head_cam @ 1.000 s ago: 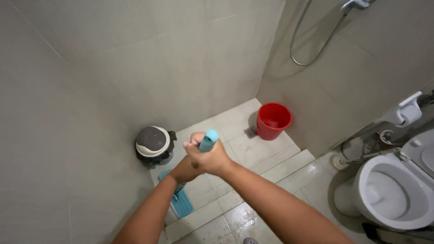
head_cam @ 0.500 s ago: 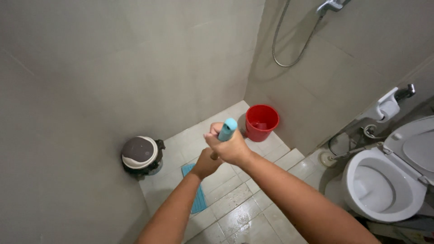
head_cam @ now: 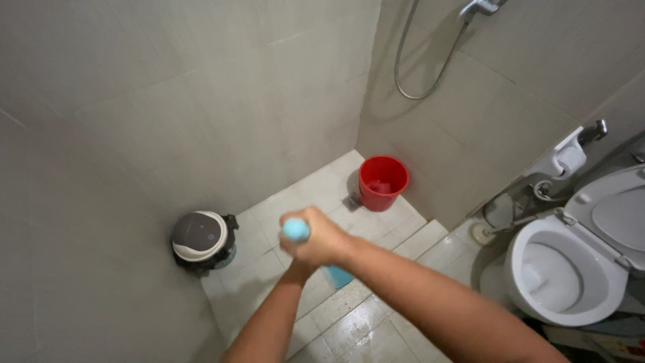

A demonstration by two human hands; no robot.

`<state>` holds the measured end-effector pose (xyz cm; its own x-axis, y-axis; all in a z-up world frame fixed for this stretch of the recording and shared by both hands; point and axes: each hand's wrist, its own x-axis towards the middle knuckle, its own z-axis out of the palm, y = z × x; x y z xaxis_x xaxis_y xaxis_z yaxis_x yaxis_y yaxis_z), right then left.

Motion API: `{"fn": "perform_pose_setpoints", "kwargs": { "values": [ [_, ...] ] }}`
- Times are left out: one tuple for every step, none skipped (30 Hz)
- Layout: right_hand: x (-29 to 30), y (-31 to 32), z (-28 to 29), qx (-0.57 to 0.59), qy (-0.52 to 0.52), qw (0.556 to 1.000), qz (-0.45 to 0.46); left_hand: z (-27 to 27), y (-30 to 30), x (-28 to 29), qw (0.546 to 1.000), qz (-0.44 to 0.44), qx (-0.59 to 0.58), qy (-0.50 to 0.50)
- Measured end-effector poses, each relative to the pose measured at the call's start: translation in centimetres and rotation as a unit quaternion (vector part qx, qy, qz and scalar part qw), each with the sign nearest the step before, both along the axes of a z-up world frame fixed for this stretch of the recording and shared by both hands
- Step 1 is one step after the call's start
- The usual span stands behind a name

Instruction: The person cleans a bathroom by first applying cleaning solution to the toilet bowl and then mopping the tiled floor. They use a spray bottle to clean the toilet and a mop to clean the floor, moving a step stool to clear the workspace.

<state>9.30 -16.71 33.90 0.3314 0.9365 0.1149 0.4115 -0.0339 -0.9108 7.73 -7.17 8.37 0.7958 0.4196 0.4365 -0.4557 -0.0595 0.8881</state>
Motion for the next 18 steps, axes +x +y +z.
{"fn": "perform_pose_setpoints", "kwargs": {
  "values": [
    [-0.3,-0.2,-0.7,0.001,0.0,1.0,0.0,-1.2,0.2,0.0,1.0,-0.009,0.0,-0.003],
    [-0.7,-0.5,-1.5,-0.02,-0.032,0.999,0.027,-2.3,0.4,0.0,1.0,-0.019,0.0,-0.006],
    [-1.1,-0.8,-2.3,-0.041,-0.064,0.996,0.052,-3.5,0.4,-0.1,1.0,-0.03,0.001,-0.008],
    [-1.4,-1.0,-2.7,-0.04,-0.063,0.996,0.05,-4.3,0.5,-0.2,0.999,-0.041,0.001,-0.011],
    [-1.5,-1.2,-3.1,-0.065,-0.104,0.99,0.074,-5.1,0.6,-0.1,0.999,-0.052,0.001,-0.014],
    [-1.7,-1.4,-3.5,-0.091,-0.144,0.98,0.098,-6.0,0.6,0.0,0.998,-0.063,0.002,-0.017],
    [-1.4,-1.7,-4.4,-0.091,-0.144,0.981,0.096,-6.5,0.4,-0.1,0.997,-0.074,0.001,-0.02],
    [-1.1,-2.0,-5.3,-0.095,-0.162,0.976,0.112,-7.1,0.2,-0.2,0.996,-0.085,0.0,-0.023],
    [-0.7,-2.2,-6.2,-0.098,-0.181,0.97,0.127,-7.7,0.1,-0.2,0.995,-0.096,-0.001,-0.026],
    [-0.4,-2.4,-6.4,-0.099,-0.18,0.971,0.124,-8.3,-0.1,-0.2,0.994,-0.108,-0.002,-0.03],
    [-0.2,-2.7,-6.6,-0.079,-0.189,0.97,0.129,-8.9,-0.5,-0.2,0.993,-0.117,-0.003,-0.034],
    [0.0,-3.1,-6.9,-0.059,-0.198,0.969,0.133,-9.5,-0.8,-0.2,0.991,-0.127,-0.003,-0.038],
    [0.2,-3.3,-8.3,-0.06,-0.198,0.97,0.131,-10.0,-1.1,-0.2,0.99,-0.138,-0.005,-0.041],
    [0.4,-3.6,-9.7,-0.047,-0.199,0.97,0.13,-10.4,-1.5,-0.2,0.988,-0.149,-0.006,-0.045],
    [0.6,-3.9,-11.0,-0.033,-0.202,0.97,0.129,-10.8,-1.7,-0.1,0.986,-0.161,-0.005,-0.049],
    [0.4,-4.3,-10.9,-0.033,-0.203,0.97,0.126,-11.1,-1.9,0.0,0.984,-0.172,-0.005,-0.053],
    [0.0,-4.9,-10.8,-0.04,-0.207,0.968,0.134,-11.5,-2.3,0.0,0.982,-0.183,-0.005,-0.057],
    [-0.4,-5.5,-10.7,-0.048,-0.21,0.966,0.142,-11.8,-2.7,0.0,0.979,-0.193,-0.006,-0.06]
  ]
}}
